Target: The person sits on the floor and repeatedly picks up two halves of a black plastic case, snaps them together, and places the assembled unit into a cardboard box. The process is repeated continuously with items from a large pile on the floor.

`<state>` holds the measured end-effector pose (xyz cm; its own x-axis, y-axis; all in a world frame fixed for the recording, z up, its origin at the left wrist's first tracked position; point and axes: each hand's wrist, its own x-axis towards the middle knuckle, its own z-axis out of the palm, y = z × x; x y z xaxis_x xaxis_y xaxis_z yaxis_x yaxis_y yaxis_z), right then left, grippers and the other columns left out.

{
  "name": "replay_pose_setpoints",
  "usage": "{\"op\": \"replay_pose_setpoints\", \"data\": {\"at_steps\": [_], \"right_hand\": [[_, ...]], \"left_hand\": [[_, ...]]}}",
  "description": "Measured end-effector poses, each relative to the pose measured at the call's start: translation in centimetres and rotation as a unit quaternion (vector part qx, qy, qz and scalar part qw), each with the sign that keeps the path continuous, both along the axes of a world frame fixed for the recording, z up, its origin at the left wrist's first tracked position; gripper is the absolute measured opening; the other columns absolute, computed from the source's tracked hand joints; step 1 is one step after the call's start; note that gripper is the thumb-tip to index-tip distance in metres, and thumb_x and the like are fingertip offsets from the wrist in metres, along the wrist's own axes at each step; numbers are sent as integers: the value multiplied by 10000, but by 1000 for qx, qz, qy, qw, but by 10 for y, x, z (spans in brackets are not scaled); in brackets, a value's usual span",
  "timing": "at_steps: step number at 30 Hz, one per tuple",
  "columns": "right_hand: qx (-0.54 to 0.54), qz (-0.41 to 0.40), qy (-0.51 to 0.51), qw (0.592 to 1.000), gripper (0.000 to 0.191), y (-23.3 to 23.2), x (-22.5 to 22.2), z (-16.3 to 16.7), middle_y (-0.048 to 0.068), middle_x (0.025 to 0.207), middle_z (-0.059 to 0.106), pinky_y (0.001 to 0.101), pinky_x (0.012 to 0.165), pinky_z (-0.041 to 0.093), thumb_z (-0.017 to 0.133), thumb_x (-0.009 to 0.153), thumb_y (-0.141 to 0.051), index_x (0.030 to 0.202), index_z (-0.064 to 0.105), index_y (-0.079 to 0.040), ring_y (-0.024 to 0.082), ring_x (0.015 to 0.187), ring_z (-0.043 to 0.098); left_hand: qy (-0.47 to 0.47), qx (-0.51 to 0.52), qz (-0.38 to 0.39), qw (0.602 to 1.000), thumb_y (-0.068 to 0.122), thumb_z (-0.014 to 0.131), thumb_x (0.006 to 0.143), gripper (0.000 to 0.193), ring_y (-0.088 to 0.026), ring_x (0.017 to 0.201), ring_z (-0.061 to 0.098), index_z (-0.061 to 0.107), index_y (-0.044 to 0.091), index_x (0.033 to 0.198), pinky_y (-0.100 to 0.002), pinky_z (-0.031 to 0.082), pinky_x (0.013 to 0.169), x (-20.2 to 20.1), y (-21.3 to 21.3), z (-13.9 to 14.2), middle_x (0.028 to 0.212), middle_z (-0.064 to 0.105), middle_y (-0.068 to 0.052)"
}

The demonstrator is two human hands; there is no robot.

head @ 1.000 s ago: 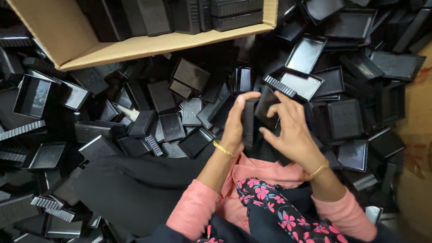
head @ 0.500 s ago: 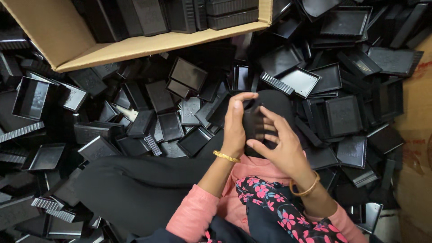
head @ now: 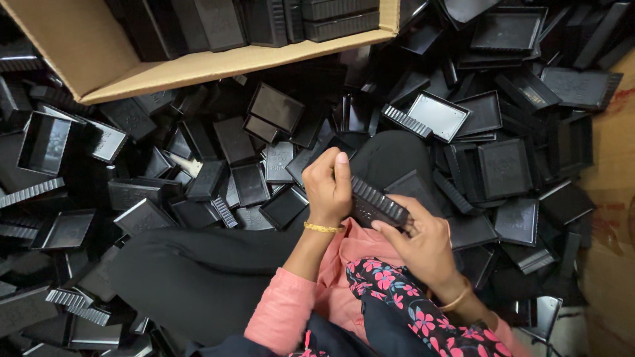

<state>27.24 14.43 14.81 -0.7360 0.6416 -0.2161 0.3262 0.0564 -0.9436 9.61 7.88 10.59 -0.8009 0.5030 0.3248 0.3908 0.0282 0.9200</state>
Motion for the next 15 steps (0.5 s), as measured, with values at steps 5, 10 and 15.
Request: {"op": "replay_pose_setpoints", "data": {"at_steps": [5,10,15], "right_hand": [[18,52,5,998,468,24,-6,19,104,1097,771,283,879,592,809,809,-9,1253,667,34,115,983,705],[118,70,36,990,467,116,-22,23,24,1177,712,281,849,554,749,869,-114,1322,656,-48,128,987,665],[541,-12,-60,839,297,226,-58,-49,210,1257,703,476,931,527,730,1005,-162,1251,698,0,401,1080,664]], "left_hand": [[46,30,-94,994,208,536,1030,330,-348,633,486,460,8,779,-425,389,611,-18,5,50,711,428,-172],[350,74,70,931,197,597,1063,153,-364,952,600,635,63,1000,-453,464,898,-110,17,124,1016,628,-145],[356,92,90,925,93,568,1038,79,-325,995,605,625,39,1044,-430,460,930,-128,5,119,1034,636,-144]]}}
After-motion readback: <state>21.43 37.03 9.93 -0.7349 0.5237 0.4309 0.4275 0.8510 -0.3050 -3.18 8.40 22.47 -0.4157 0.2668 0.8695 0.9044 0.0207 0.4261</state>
